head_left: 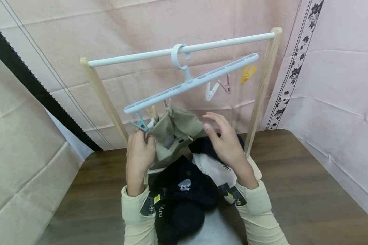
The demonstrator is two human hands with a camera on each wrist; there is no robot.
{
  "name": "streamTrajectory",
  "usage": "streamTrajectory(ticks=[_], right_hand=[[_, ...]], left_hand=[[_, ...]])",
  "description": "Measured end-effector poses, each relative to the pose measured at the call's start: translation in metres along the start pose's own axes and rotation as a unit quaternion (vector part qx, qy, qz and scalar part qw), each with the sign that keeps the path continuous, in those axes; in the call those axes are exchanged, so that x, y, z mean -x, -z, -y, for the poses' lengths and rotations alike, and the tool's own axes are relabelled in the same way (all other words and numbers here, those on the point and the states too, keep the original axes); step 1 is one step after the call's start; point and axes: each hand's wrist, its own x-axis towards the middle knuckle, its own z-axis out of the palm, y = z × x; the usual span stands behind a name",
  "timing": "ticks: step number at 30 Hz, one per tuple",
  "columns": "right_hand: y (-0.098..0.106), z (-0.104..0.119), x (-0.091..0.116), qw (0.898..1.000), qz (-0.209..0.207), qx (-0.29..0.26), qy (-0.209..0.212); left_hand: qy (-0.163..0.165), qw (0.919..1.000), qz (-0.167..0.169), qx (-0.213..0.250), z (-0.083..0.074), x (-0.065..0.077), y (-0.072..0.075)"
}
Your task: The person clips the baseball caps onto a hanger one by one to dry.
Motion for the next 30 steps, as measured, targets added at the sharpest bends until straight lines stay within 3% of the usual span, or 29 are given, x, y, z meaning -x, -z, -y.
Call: streamTrajectory(ticks=[3, 6, 11, 17, 20, 23, 30], right_hand=[[0.007, -0.005, -0.001, 0.998, -0.049, -0.02, -0.026], [0.012, -0.009, 0.002, 0.996, -0.067, -0.029, -0.058], [0.025, -0.016, -0.005, 0.994, -0.065, -0.025, -0.086], [0.04, -0.014, -0.04, 0.994, -0.04, -0.041, -0.096], [0.042, -0.012, -0.054, 0.994, -0.06, -0.042, -0.086], [0.04, -0.011, -0.062, 0.992, -0.108, -0.024, -0.059], [0.035, -0.012, -0.059, 0.978, -0.207, 0.03, -0.008]], left_hand=[[0.011, 0.9998, -0.016, -0.001, 0.003, -0.001, 0.002], [0.026, 0.9995, -0.018, 0.006, 0.008, 0.0, 0.001], [0.038, 0.9988, -0.016, 0.024, 0.013, 0.001, -0.005], [0.044, 0.9977, -0.029, 0.042, 0.017, -0.001, -0.002], [0.048, 0.9974, -0.015, 0.051, 0.018, -0.001, -0.002], [0.048, 0.997, 0.007, 0.06, 0.018, -0.003, -0.003], [0.044, 0.9954, 0.016, 0.084, 0.017, -0.007, -0.007]])
